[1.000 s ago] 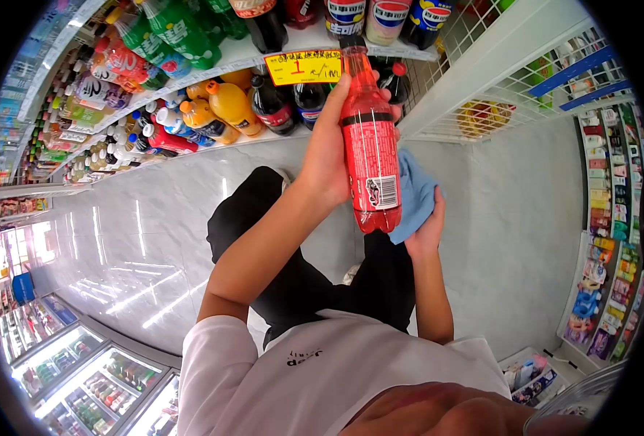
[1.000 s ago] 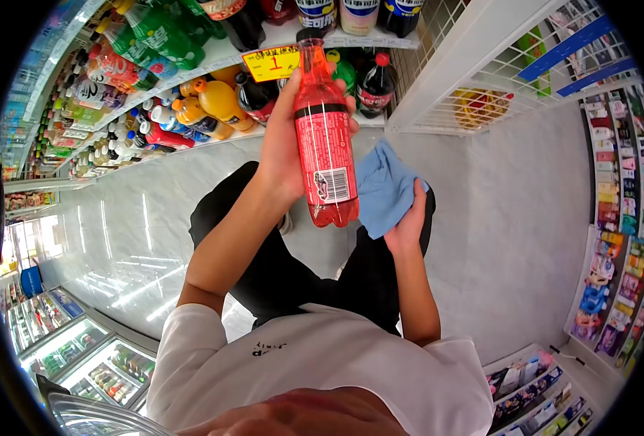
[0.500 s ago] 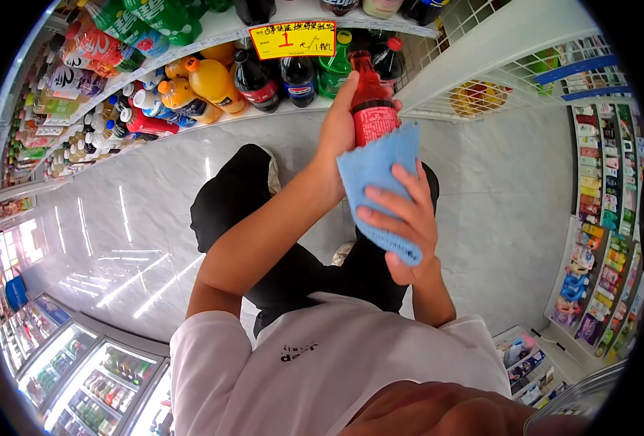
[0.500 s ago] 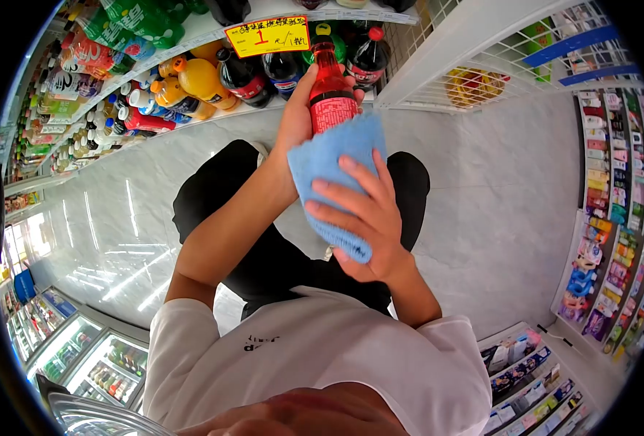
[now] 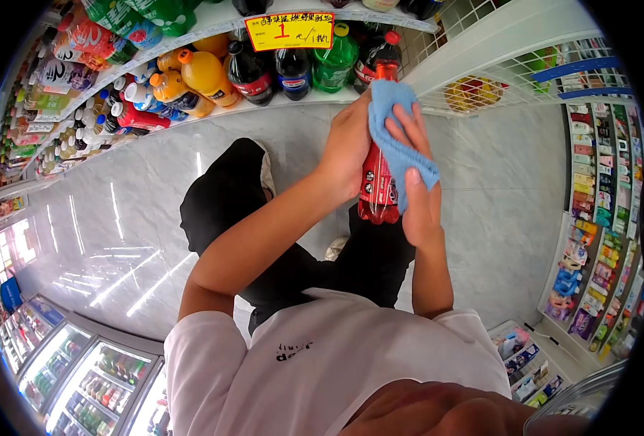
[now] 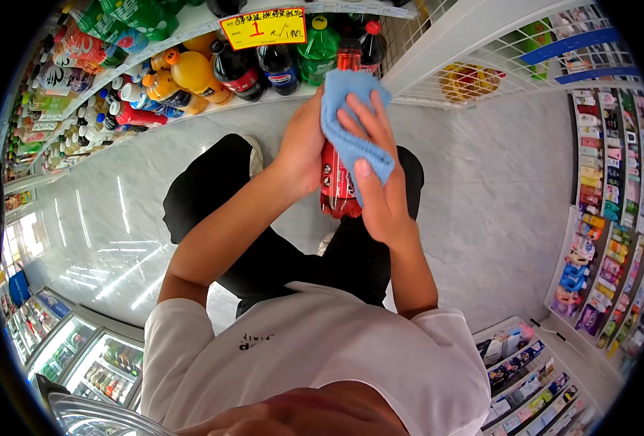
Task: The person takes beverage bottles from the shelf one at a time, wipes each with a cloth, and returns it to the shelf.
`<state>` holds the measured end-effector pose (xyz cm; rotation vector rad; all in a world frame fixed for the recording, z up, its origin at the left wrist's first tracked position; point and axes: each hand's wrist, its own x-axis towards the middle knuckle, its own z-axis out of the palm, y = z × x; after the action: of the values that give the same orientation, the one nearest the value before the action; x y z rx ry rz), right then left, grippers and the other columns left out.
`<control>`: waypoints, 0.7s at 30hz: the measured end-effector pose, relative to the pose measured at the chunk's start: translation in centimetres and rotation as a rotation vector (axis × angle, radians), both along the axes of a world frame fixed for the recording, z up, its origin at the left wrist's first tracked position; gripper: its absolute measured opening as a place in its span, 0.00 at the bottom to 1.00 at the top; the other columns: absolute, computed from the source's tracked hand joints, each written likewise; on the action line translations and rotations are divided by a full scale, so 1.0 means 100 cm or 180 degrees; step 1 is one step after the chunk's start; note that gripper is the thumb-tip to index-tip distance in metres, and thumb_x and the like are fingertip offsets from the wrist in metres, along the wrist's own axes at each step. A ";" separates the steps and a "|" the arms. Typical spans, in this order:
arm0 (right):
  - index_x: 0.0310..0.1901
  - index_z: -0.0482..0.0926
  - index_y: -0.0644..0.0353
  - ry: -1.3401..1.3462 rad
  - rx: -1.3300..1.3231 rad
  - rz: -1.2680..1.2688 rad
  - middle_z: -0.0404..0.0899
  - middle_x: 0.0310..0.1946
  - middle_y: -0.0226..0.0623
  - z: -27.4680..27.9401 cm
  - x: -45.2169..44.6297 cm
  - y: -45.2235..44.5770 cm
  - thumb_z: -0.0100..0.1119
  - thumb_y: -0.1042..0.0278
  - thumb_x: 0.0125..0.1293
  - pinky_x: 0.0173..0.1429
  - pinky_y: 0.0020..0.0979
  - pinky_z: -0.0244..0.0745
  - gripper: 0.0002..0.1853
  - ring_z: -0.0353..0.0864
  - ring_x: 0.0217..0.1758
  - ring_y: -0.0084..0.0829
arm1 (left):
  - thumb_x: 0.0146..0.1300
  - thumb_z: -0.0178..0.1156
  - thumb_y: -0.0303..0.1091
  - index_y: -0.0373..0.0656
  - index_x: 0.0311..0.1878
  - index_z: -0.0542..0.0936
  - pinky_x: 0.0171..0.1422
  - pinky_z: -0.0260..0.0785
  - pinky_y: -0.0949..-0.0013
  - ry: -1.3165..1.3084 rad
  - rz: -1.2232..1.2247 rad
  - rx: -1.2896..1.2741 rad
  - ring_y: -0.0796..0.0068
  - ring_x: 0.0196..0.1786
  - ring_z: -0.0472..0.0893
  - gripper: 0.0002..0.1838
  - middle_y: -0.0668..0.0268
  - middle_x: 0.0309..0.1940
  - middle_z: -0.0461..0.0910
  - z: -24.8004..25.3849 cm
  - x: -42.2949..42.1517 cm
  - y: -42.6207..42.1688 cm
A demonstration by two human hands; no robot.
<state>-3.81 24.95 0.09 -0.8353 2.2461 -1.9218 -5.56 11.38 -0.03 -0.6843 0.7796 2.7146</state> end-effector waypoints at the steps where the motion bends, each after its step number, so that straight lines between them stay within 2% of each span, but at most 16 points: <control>1: 0.65 0.72 0.76 -0.0065 0.0029 -0.0061 0.63 0.74 0.49 0.001 -0.004 -0.001 0.39 0.59 0.77 0.82 0.45 0.44 0.28 0.43 0.84 0.49 | 0.78 0.47 0.52 0.44 0.58 0.75 0.56 0.77 0.67 0.0080 -0.0074 -0.0052 0.75 0.49 0.83 0.22 0.65 0.50 0.81 -0.003 0.001 0.001; 2: 0.65 0.72 0.75 -0.0120 0.0055 -0.0122 0.63 0.74 0.48 0.003 -0.009 -0.003 0.39 0.58 0.77 0.82 0.44 0.43 0.28 0.44 0.84 0.48 | 0.79 0.45 0.46 0.42 0.56 0.76 0.50 0.80 0.68 0.0131 -0.0100 -0.0300 0.76 0.45 0.84 0.18 0.64 0.46 0.81 -0.006 0.003 0.005; 4: 0.65 0.72 0.74 0.0008 0.0365 -0.0107 0.63 0.74 0.47 0.002 -0.023 0.003 0.41 0.59 0.78 0.81 0.42 0.46 0.27 0.48 0.84 0.44 | 0.79 0.44 0.43 0.41 0.54 0.76 0.47 0.81 0.67 0.0032 -0.0304 -0.0444 0.75 0.42 0.84 0.17 0.63 0.44 0.82 -0.015 0.007 0.011; 6: 0.65 0.72 0.74 -0.0201 0.0275 -0.0131 0.64 0.74 0.47 0.001 -0.029 0.002 0.42 0.62 0.77 0.80 0.41 0.48 0.25 0.49 0.83 0.44 | 0.78 0.43 0.39 0.39 0.52 0.75 0.43 0.81 0.66 -0.0091 -0.0409 -0.0556 0.74 0.39 0.84 0.15 0.62 0.42 0.82 -0.017 0.009 0.015; 8: 0.65 0.72 0.75 -0.0116 0.0323 -0.0093 0.67 0.72 0.47 -0.005 -0.035 0.004 0.44 0.66 0.77 0.79 0.39 0.51 0.23 0.51 0.83 0.42 | 0.78 0.42 0.39 0.39 0.52 0.75 0.43 0.81 0.66 0.0063 -0.0448 -0.0591 0.74 0.39 0.84 0.15 0.62 0.42 0.82 -0.020 0.009 0.015; 11: 0.67 0.71 0.73 -0.0027 0.0578 -0.0112 0.65 0.74 0.47 -0.006 -0.034 0.004 0.40 0.52 0.76 0.81 0.40 0.47 0.31 0.47 0.84 0.41 | 0.79 0.42 0.39 0.39 0.52 0.75 0.44 0.81 0.66 0.0091 -0.0426 -0.0713 0.74 0.39 0.84 0.16 0.61 0.42 0.81 -0.018 0.008 0.014; 14: 0.64 0.74 0.74 -0.0161 0.0008 -0.0170 0.68 0.71 0.48 -0.010 -0.024 0.000 0.42 0.57 0.77 0.81 0.43 0.48 0.28 0.49 0.83 0.45 | 0.79 0.43 0.41 0.39 0.54 0.75 0.46 0.81 0.66 -0.0060 -0.0391 -0.0635 0.73 0.41 0.84 0.17 0.61 0.44 0.81 -0.009 0.006 0.010; 17: 0.63 0.75 0.74 -0.0123 0.0002 -0.0184 0.68 0.71 0.48 -0.009 -0.012 0.001 0.40 0.53 0.77 0.81 0.45 0.46 0.30 0.47 0.84 0.46 | 0.78 0.45 0.43 0.37 0.53 0.76 0.47 0.80 0.66 -0.0202 -0.0231 -0.0259 0.73 0.41 0.84 0.18 0.61 0.45 0.82 -0.002 0.005 0.007; 20: 0.65 0.72 0.75 0.0064 0.0269 0.0072 0.66 0.72 0.52 -0.002 0.000 0.008 0.41 0.52 0.76 0.80 0.45 0.53 0.31 0.53 0.82 0.47 | 0.77 0.49 0.48 0.40 0.56 0.76 0.50 0.80 0.65 -0.0155 -0.0060 -0.0093 0.73 0.45 0.84 0.20 0.63 0.46 0.81 -0.005 0.006 0.004; 21: 0.66 0.70 0.75 -0.0151 0.0118 0.0165 0.64 0.73 0.53 -0.001 0.005 0.010 0.42 0.51 0.76 0.79 0.45 0.56 0.32 0.55 0.81 0.48 | 0.76 0.50 0.51 0.42 0.57 0.76 0.51 0.80 0.64 -0.0106 -0.0011 -0.0088 0.72 0.47 0.84 0.22 0.64 0.46 0.81 -0.009 0.004 0.003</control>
<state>-3.30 26.00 0.03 -0.8256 2.2037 -1.8519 -5.13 11.71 -0.92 -0.7319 0.8112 2.6869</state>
